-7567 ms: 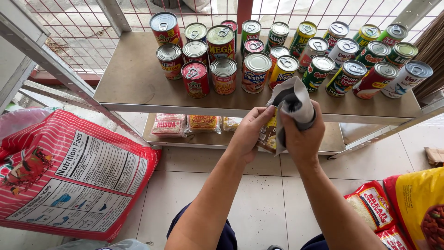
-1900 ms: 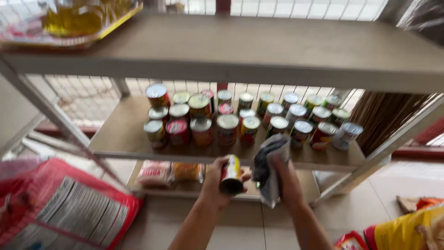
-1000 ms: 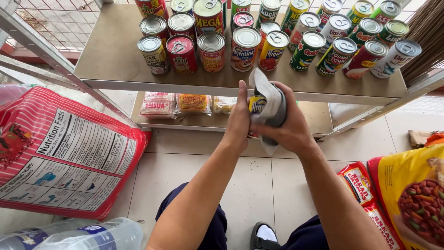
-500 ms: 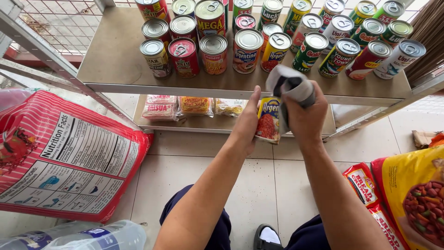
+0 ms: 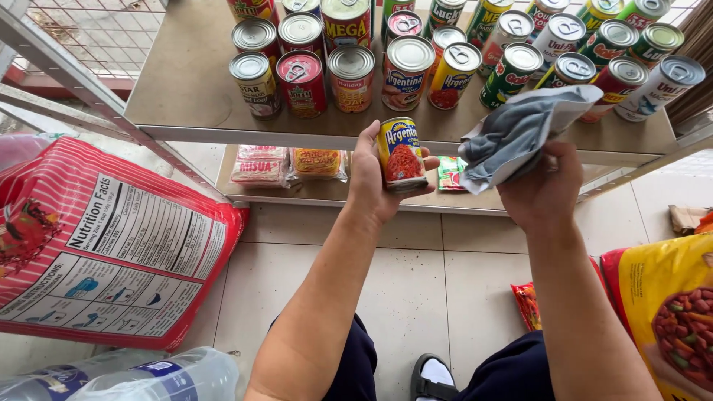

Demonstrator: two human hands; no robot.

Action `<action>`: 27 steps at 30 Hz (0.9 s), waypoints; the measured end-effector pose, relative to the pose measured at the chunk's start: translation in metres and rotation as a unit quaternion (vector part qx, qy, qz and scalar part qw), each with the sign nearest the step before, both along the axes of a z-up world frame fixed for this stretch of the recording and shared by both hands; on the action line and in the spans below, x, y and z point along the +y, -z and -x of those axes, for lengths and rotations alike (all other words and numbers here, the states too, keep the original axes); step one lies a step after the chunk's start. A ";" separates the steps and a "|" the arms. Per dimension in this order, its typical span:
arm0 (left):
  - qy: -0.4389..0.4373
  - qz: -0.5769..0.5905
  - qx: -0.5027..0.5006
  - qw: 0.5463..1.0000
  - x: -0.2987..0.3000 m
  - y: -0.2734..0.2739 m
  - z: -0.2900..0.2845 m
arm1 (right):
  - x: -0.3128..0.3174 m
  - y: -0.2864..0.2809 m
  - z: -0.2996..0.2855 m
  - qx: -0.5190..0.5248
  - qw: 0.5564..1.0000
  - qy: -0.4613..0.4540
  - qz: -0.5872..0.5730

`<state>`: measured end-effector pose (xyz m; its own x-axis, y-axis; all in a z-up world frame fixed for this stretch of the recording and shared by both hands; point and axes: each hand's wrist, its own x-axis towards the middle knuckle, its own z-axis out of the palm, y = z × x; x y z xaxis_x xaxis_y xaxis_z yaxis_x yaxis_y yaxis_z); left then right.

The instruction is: Wiping dust off canned goods and oil pouches with a cloth and organizing them on metal shelves in a grocery store.

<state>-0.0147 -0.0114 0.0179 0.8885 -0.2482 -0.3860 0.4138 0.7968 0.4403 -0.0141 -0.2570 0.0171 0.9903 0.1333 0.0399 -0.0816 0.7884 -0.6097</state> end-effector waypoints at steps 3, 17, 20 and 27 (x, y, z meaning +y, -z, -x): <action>0.023 -0.027 -0.068 0.997 -0.002 0.024 -0.009 | 0.014 -0.002 0.006 -0.083 0.991 -0.039 0.095; 0.063 -0.117 -0.114 0.985 -0.009 0.025 -0.003 | 0.089 -0.025 0.024 -0.304 0.787 0.085 0.529; 0.061 -0.150 -0.136 0.977 -0.013 0.025 0.000 | 0.083 -0.003 0.014 -0.293 0.775 0.104 0.550; 0.073 -0.166 -0.139 0.973 -0.012 0.018 0.001 | 0.094 -0.022 0.021 -0.286 0.783 0.145 0.533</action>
